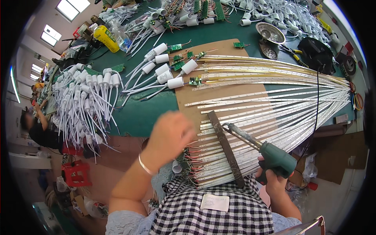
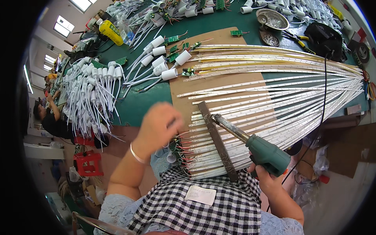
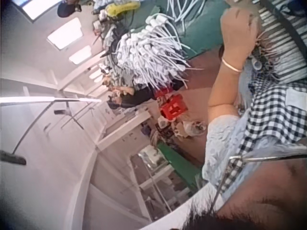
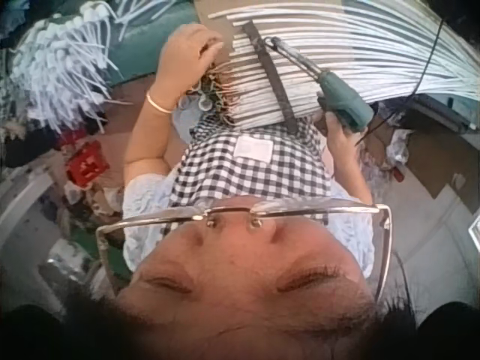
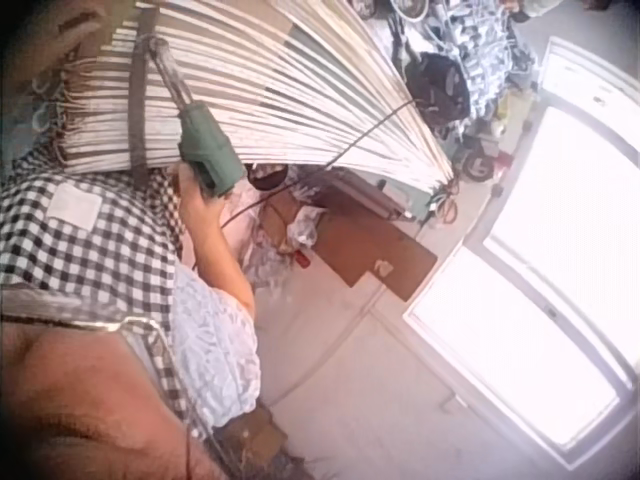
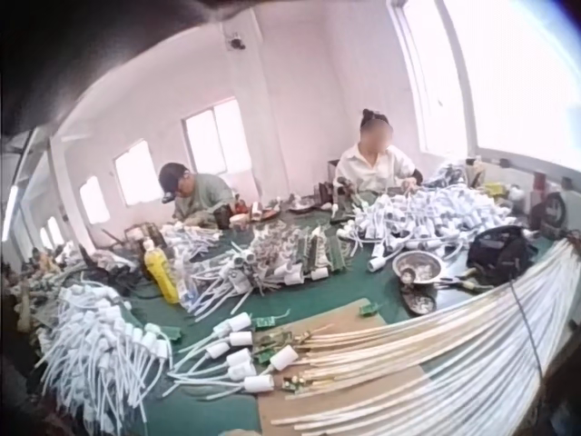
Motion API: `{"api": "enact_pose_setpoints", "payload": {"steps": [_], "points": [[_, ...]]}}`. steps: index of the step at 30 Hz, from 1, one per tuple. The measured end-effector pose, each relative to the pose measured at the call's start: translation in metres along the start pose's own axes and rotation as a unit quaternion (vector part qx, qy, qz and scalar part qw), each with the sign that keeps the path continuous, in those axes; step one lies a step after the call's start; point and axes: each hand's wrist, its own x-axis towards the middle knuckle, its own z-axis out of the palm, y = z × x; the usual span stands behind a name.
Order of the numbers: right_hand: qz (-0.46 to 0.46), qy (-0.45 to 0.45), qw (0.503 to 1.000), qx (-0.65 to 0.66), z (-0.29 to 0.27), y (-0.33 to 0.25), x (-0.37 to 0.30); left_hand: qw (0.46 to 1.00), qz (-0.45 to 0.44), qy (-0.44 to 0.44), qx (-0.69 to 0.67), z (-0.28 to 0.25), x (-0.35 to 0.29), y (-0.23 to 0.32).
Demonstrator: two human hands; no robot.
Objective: The person uses a soldering iron to attach wires to LED strip ends on a workbench. They repeatedly pick up a white wire, position it on the strip, and apply the soldering iron to secure the connection. The person works on multiple LED strips laid out in parallel on a cardboard surface.
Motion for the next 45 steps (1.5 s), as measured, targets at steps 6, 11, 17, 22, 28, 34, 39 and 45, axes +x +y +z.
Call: {"api": "enact_pose_setpoints", "payload": {"steps": [6, 11, 17, 22, 28, 34, 39, 45], "points": [[-0.035, 0.008, 0.999, 0.032, 0.008, -0.009, 0.001, 0.977, 0.037, 0.154, 0.142, 0.012, 0.068, -0.075], [-0.029, 0.039, 0.999, 0.011, 0.004, -0.005, -0.003, 0.983, 0.017, 0.095, 0.157, -0.007, 0.043, -0.078], [-0.008, 0.031, 0.999, 0.002, 0.008, -0.005, 0.002, 0.975, -0.015, 0.118, 0.187, -0.017, -0.010, -0.100], [-0.024, 0.033, 0.999, -0.019, 0.013, -0.004, 0.004, 0.989, 0.034, 0.093, 0.114, -0.011, 0.007, -0.081], [0.003, 0.037, 0.999, 0.002, 0.013, -0.006, -0.001, 0.996, 0.026, 0.058, 0.063, 0.004, 0.020, -0.093], [-0.002, 0.038, 0.999, -0.012, 0.018, -0.007, 0.001, 0.998, 0.035, 0.043, 0.035, -0.001, 0.021, -0.083], [0.013, 0.030, 0.999, 0.010, 0.019, -0.009, 0.002, 0.998, 0.014, 0.053, -0.022, 0.003, 0.005, -0.054], [0.012, -0.028, 0.997, -0.071, 0.014, -0.009, 0.006, 0.995, 0.057, 0.060, -0.056, 0.019, -0.016, -0.017]]}}
